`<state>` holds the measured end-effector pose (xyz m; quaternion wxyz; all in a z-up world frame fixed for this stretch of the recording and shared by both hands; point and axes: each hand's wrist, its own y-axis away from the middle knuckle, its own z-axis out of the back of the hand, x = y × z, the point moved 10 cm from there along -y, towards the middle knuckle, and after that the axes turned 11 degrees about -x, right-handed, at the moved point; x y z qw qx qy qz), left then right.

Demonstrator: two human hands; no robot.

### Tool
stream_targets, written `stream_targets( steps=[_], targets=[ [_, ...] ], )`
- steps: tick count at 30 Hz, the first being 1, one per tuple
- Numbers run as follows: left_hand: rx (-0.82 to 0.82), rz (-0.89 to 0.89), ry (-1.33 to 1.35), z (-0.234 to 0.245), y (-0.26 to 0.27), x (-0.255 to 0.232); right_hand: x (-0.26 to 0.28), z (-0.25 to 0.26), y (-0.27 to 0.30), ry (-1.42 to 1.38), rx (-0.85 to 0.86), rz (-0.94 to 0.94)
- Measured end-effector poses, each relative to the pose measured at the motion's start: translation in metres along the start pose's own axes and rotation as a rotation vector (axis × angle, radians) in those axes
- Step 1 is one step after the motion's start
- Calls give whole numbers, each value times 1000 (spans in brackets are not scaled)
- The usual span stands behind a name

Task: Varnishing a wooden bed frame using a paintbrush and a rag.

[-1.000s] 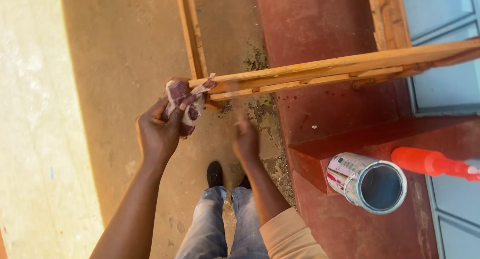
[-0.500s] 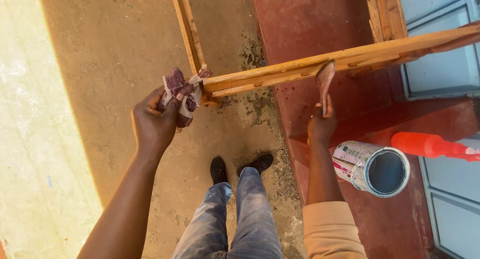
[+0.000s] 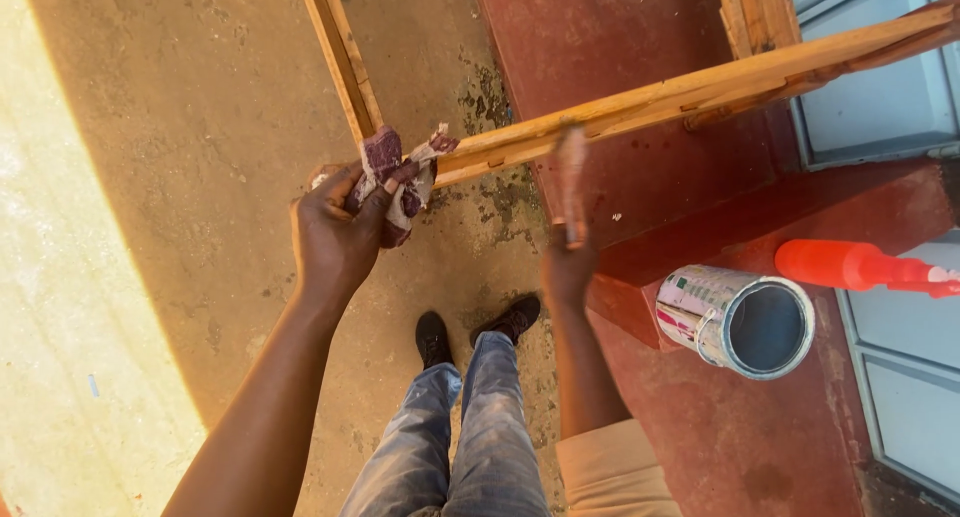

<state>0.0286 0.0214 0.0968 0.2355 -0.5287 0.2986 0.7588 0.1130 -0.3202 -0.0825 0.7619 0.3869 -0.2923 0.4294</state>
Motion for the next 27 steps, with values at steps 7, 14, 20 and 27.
stream_targets(
  steps=[7, 14, 20, 27],
  targets=[
    [-5, 2, -18, -11, -6, 10, 30, 6, -28, -74, -80, -124],
    [15, -18, -62, -34, -1, 10, 29, -37, 36, 140, 167, 282],
    [-9, -99, -115, -34, -1, 4, 32, 33, -41, 56, -21, 31],
    [-8, -8, -77, -39, 1, 4, 41, 48, -96, 35, -93, 64]
  ],
)
